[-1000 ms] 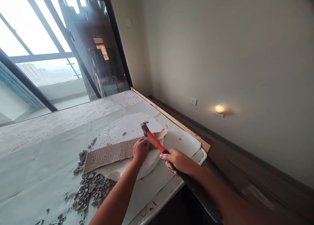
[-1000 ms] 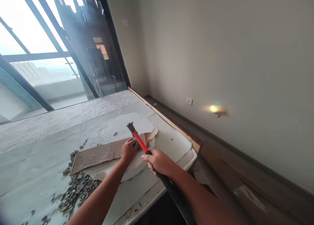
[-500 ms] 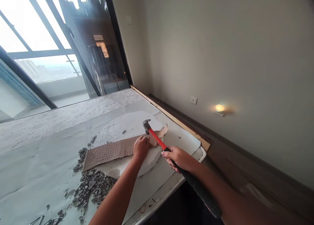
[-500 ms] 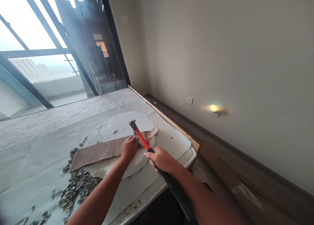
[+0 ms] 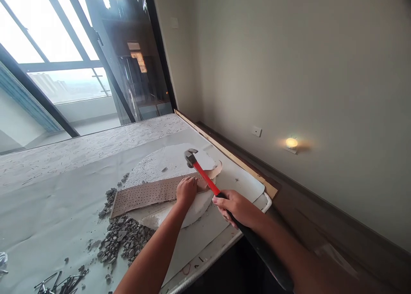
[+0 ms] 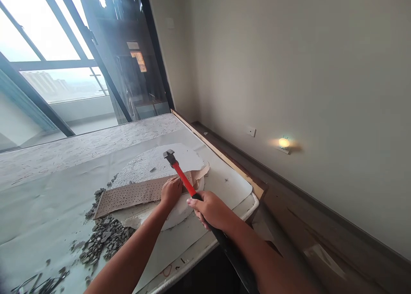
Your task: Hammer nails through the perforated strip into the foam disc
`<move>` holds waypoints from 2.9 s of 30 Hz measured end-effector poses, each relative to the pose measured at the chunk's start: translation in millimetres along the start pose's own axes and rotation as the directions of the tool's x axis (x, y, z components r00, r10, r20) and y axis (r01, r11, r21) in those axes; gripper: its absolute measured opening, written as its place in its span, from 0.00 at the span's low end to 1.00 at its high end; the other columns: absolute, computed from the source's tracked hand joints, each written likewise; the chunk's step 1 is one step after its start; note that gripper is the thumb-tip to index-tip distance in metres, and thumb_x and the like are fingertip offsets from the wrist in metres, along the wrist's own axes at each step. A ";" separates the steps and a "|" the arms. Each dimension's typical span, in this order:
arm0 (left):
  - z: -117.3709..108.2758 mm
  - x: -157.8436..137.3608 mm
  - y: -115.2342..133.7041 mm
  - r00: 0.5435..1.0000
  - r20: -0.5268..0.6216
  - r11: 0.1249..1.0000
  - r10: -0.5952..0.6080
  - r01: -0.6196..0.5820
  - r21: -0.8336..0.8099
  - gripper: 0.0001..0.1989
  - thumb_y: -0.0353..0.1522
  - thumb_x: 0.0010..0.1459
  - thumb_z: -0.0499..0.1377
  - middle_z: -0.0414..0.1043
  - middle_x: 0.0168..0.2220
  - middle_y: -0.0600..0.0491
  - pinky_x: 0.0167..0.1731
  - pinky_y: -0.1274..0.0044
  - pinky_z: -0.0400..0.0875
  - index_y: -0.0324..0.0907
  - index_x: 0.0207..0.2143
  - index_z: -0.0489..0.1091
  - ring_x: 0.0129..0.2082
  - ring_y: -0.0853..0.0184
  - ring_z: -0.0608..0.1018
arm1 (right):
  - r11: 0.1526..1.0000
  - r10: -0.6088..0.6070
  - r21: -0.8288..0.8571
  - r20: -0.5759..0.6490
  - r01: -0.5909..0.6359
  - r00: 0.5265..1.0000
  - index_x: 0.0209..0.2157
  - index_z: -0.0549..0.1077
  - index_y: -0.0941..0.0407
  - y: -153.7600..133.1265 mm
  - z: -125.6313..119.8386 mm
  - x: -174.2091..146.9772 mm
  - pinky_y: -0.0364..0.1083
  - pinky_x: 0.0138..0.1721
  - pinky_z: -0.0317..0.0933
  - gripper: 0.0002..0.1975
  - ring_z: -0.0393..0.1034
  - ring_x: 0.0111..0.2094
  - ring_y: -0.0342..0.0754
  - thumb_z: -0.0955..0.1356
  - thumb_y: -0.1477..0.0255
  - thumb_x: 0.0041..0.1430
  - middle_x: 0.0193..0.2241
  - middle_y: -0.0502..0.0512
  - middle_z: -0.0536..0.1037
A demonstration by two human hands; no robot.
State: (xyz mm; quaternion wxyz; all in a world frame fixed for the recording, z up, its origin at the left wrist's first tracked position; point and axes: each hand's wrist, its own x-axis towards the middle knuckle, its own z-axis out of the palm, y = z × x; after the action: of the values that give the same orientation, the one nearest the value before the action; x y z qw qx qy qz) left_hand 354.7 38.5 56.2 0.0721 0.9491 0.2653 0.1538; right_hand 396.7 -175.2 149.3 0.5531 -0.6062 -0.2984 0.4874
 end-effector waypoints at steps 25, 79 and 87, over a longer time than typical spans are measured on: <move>3.1 -1.8 -1.2 0.999 -0.023 0.999 0.036 -0.036 -0.004 0.16 0.30 0.60 0.46 0.73 0.29 0.50 0.36 0.75 0.61 0.41 0.25 0.71 0.34 0.65 0.73 | 0.997 0.074 -0.003 -0.011 -0.075 0.997 0.23 0.58 0.55 2.1 9.0 4.9 0.38 0.11 0.48 0.11 0.52 0.11 0.37 0.62 0.67 0.55 0.12 0.41 0.59; 0.4 -3.8 -0.4 0.998 -0.008 0.998 0.069 -0.070 -0.008 0.15 0.30 0.60 0.47 0.72 0.31 0.49 0.38 0.74 0.62 0.41 0.27 0.72 0.35 0.64 0.72 | 0.995 0.103 -0.009 -0.107 -0.104 0.989 0.20 0.57 0.55 10.4 26.1 2.7 0.38 0.10 0.47 0.11 0.50 0.09 0.36 0.62 0.69 0.53 0.10 0.40 0.58; 1.5 -5.3 -1.2 0.996 -0.008 0.996 0.084 -0.084 -0.018 0.16 0.30 0.59 0.48 0.70 0.28 0.49 0.38 0.73 0.62 0.41 0.23 0.71 0.33 0.64 0.71 | 0.991 0.133 0.003 -0.107 -0.133 0.985 0.20 0.56 0.54 12.7 24.3 3.5 0.39 0.10 0.46 0.11 0.50 0.09 0.37 0.61 0.68 0.53 0.09 0.41 0.57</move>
State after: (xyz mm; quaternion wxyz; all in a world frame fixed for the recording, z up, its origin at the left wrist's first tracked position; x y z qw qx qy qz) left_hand 350.3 36.7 53.2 0.0730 0.9582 0.2239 0.1627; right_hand 373.3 -165.5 138.3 0.5333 -0.6510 -0.2283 0.4896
